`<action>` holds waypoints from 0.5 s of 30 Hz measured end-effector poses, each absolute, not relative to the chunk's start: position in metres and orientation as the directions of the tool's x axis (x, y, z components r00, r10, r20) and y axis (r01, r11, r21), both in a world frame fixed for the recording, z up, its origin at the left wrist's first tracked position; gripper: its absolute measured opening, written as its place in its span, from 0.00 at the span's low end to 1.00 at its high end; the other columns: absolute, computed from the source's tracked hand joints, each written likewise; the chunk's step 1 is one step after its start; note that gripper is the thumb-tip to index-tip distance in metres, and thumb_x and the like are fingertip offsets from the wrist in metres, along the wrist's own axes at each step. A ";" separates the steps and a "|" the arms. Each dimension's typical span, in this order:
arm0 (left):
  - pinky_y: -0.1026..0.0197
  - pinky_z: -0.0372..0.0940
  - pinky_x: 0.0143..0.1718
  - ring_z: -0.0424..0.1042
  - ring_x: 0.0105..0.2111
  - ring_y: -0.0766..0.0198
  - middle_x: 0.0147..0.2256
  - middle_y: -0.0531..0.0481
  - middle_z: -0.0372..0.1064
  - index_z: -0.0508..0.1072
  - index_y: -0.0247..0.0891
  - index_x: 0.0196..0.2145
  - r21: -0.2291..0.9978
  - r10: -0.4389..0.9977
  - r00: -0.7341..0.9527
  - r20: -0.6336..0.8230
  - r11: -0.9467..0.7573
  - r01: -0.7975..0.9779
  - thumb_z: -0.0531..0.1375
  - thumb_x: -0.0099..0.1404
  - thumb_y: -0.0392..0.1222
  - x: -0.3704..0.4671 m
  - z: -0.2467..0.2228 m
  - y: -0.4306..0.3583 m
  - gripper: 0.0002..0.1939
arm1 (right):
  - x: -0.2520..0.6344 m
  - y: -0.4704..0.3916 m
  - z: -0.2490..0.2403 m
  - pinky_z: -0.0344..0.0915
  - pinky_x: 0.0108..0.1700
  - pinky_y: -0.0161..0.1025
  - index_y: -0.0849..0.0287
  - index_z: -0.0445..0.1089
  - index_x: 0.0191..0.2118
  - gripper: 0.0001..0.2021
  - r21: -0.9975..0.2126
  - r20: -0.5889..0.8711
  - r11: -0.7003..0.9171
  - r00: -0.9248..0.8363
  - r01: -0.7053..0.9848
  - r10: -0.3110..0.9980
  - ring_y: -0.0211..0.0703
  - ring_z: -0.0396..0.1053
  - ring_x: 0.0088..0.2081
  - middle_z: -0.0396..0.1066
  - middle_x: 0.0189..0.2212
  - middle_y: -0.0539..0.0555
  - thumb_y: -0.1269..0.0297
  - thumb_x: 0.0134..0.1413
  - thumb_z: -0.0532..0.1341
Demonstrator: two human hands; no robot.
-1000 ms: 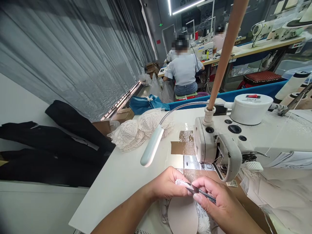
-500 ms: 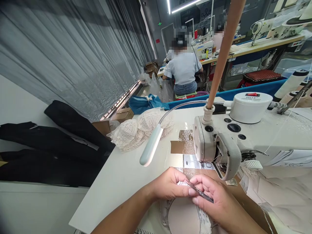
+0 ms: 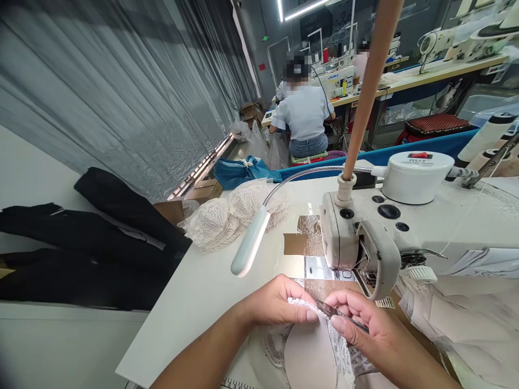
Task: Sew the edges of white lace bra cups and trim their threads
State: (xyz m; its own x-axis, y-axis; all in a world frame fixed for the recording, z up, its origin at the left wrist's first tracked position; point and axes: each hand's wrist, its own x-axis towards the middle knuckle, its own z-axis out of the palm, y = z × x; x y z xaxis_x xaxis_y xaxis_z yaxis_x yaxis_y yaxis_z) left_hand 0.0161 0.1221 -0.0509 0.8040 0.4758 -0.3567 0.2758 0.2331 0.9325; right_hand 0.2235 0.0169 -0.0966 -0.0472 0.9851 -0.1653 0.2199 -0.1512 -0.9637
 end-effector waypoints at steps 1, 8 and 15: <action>0.63 0.64 0.41 0.70 0.35 0.63 0.35 0.49 0.76 0.82 0.36 0.41 0.928 0.483 0.794 -0.368 0.239 0.285 0.70 0.55 0.51 0.016 -0.051 0.122 0.19 | 0.225 0.018 -0.095 0.71 0.39 0.41 0.53 0.72 0.43 0.23 -0.963 -0.172 -0.150 -0.085 0.225 0.981 0.49 0.74 0.36 0.74 0.34 0.55 0.39 0.57 0.55; 0.66 0.52 0.27 0.54 0.25 0.72 0.22 0.57 0.61 0.81 0.34 0.33 0.899 0.444 0.783 -0.435 0.261 0.351 0.70 0.54 0.50 0.020 -0.049 0.120 0.16 | 0.225 0.026 -0.077 0.66 0.44 0.41 0.51 0.73 0.42 0.18 -0.949 -0.221 -0.142 -0.274 0.282 0.936 0.48 0.70 0.41 0.73 0.37 0.52 0.44 0.62 0.54; 0.65 0.54 0.29 0.58 0.27 0.69 0.26 0.54 0.66 0.81 0.33 0.35 0.891 0.449 0.773 -0.448 0.289 0.349 0.71 0.51 0.54 0.020 -0.050 0.119 0.21 | 0.234 0.023 -0.086 0.63 0.40 0.40 0.52 0.72 0.41 0.21 -0.942 -0.254 -0.172 -0.273 0.290 0.928 0.46 0.68 0.37 0.70 0.34 0.51 0.41 0.61 0.53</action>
